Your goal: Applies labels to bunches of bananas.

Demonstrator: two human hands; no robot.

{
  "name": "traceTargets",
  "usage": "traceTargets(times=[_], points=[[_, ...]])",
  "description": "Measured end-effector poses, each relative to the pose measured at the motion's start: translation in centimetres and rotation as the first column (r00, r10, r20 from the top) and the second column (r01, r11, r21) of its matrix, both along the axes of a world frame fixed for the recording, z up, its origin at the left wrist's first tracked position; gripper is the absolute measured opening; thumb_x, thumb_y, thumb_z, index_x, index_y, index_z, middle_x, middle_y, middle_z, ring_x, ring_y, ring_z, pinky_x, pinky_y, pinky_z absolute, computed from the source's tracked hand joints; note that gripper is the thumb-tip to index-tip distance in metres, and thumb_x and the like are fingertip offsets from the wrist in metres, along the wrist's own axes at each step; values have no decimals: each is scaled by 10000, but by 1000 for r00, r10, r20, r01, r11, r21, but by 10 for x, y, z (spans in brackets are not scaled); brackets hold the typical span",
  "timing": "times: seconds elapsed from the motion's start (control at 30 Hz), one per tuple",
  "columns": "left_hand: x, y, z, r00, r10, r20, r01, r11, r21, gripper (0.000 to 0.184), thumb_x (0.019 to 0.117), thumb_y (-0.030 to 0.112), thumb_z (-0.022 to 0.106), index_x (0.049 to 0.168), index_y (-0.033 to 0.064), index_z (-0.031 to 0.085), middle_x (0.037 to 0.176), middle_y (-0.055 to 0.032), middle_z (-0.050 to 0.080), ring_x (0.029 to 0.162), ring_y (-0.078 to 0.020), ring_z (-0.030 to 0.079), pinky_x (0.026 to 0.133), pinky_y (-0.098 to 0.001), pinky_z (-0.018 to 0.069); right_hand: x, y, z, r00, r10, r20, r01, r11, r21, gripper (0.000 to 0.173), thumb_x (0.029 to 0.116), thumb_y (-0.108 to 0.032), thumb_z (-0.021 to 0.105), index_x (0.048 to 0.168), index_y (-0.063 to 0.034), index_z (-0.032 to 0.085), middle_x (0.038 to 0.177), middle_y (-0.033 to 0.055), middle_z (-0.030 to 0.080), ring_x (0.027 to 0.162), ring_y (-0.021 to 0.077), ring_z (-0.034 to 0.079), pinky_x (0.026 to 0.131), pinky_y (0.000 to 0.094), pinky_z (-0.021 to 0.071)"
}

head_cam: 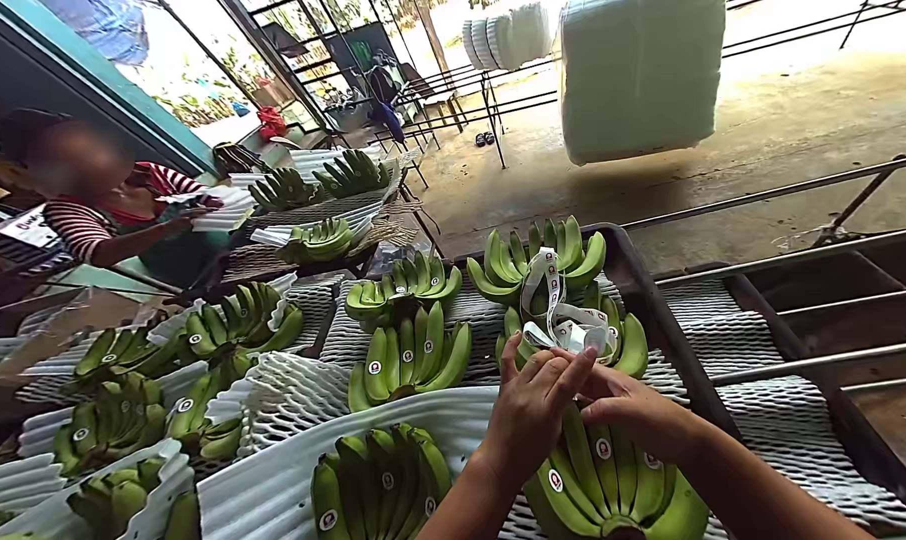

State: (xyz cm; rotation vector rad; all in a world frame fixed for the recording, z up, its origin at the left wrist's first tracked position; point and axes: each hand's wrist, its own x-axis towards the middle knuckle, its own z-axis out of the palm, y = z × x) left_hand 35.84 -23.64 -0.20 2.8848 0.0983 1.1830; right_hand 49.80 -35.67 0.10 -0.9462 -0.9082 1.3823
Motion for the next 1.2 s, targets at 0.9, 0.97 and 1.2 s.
traceTargets(times=[0.9, 0.97, 1.2], points=[[21, 34, 1, 982, -185, -31, 156, 900, -407, 557, 854, -62, 679, 1389, 15, 546, 1117, -164, 691, 1009, -206, 722, 944, -299, 571, 6, 38, -5, 720, -216, 660, 334, 941, -57, 126, 925, -71, 649, 938, -11, 539, 722, 8, 472, 640, 70, 466, 614, 237, 420], [27, 50, 5, 958, -280, -66, 161, 711, -684, 820, 819, -110, 699, 1552, -49, 338, 1137, -176, 677, 905, -207, 736, 813, -337, 625, 11, 44, -10, 717, -189, 671, 317, 946, -73, 148, 924, -73, 667, 937, 8, 544, 709, 27, 486, 631, 89, 476, 605, 256, 425], [118, 185, 4, 988, -105, -115, -73, 339, -938, 1125, 807, -72, 742, 1640, 93, 4, 1194, -154, 619, 834, -178, 713, 757, -338, 614, 26, 34, -32, 700, -262, 664, 338, 941, 14, 141, 912, -4, 648, 947, 112, 577, 805, 165, 640, 719, 199, 620, 699, 385, 534]])
